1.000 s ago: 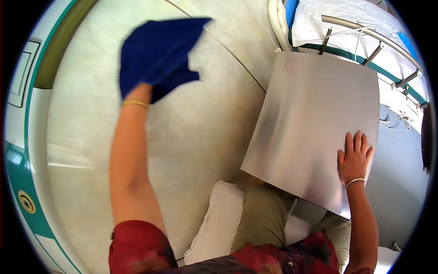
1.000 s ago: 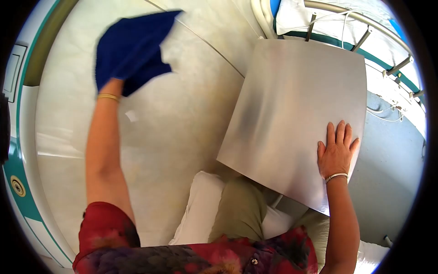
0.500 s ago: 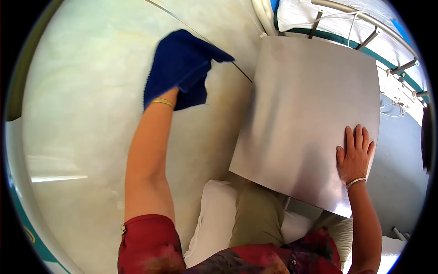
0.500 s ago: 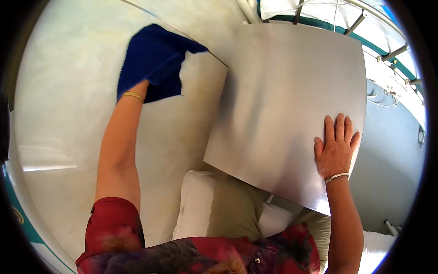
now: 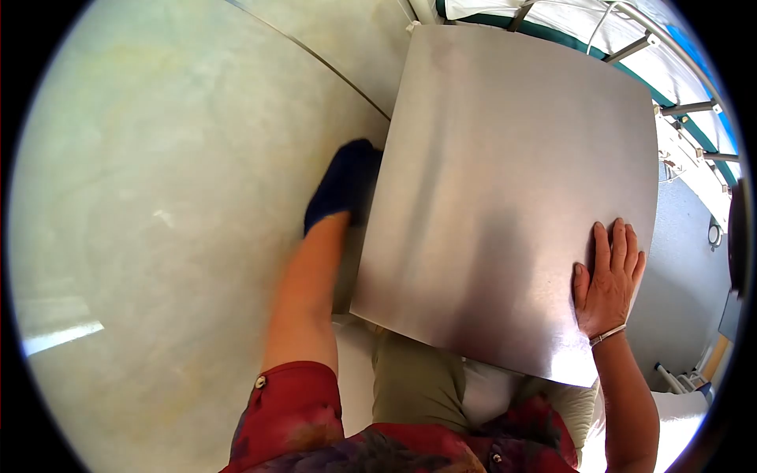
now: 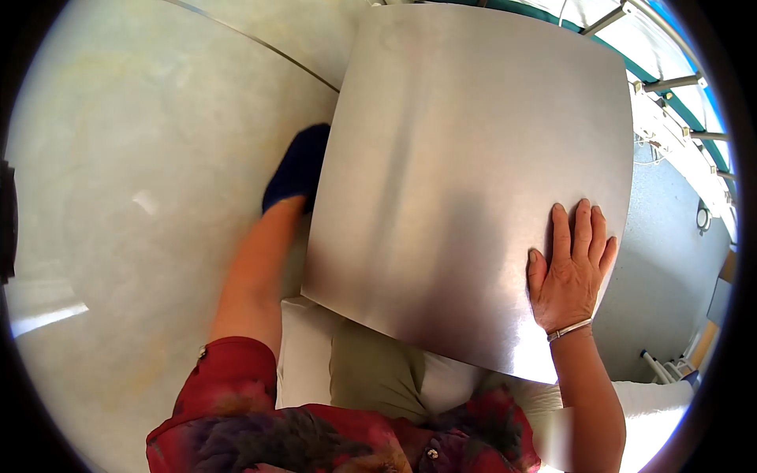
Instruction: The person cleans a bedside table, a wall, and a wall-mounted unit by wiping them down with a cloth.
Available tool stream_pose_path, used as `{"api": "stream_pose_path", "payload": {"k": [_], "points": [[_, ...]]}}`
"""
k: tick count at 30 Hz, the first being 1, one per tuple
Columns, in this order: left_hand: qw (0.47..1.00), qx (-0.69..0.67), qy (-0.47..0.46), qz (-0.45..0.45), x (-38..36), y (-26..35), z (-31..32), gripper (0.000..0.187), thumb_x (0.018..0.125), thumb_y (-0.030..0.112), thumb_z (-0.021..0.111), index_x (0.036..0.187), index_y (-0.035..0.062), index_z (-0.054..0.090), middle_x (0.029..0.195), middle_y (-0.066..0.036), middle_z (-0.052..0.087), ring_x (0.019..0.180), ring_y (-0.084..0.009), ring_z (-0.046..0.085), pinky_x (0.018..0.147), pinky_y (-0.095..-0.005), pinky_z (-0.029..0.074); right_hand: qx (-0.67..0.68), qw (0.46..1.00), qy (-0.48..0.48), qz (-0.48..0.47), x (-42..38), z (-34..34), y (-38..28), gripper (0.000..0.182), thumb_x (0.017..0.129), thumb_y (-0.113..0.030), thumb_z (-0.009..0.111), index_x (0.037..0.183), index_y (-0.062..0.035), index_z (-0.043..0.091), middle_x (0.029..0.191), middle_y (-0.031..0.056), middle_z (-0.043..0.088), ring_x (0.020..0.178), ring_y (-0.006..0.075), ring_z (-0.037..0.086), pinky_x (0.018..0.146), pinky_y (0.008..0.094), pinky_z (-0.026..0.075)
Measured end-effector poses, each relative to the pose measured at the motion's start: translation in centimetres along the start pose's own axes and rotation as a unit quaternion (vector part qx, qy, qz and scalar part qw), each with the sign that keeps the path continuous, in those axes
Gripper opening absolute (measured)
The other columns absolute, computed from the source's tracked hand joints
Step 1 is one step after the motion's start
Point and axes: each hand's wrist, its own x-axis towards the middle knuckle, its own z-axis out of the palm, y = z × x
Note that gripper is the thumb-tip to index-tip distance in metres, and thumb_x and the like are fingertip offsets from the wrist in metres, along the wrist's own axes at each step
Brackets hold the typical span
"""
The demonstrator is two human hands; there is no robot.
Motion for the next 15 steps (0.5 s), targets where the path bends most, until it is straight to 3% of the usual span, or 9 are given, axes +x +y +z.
{"api": "stream_pose_path", "payload": {"k": [9, 15], "points": [[0.977, -0.04, -0.207, -0.015, -11.7, 2.3, 0.8, 0.034, 0.088, 0.027, 0.05, 0.113, 0.0041, 0.057, 0.108, -0.011, 0.061, 0.103, -0.0266, 0.056, 0.093, -0.0366, 0.041, 0.014, 1.0, -0.01, 0.018, -0.3, -0.3, -0.5, 0.054, 0.082, -0.028, 0.05, 0.131, -0.0072, 0.037, 0.138, 0.0177, 0.029, 0.13, 0.035, 0.022, 0.103, 0.055, 0.015], [0.923, -0.159, -0.32, -0.14, -20.0, 3.1, -5.3, 0.033, 0.09, 0.026, 0.049, 0.112, 0.0034, 0.057, 0.107, -0.011, 0.062, 0.102, -0.0261, 0.057, 0.093, -0.0364, 0.041, 0.025, 1.0, -0.002, 0.014, -0.6, -0.9, -0.6, 0.053, 0.084, -0.03, 0.049, 0.131, -0.0083, 0.038, 0.137, 0.0156, 0.029, 0.128, 0.0327, 0.024, 0.102, 0.0548, 0.018]]}}
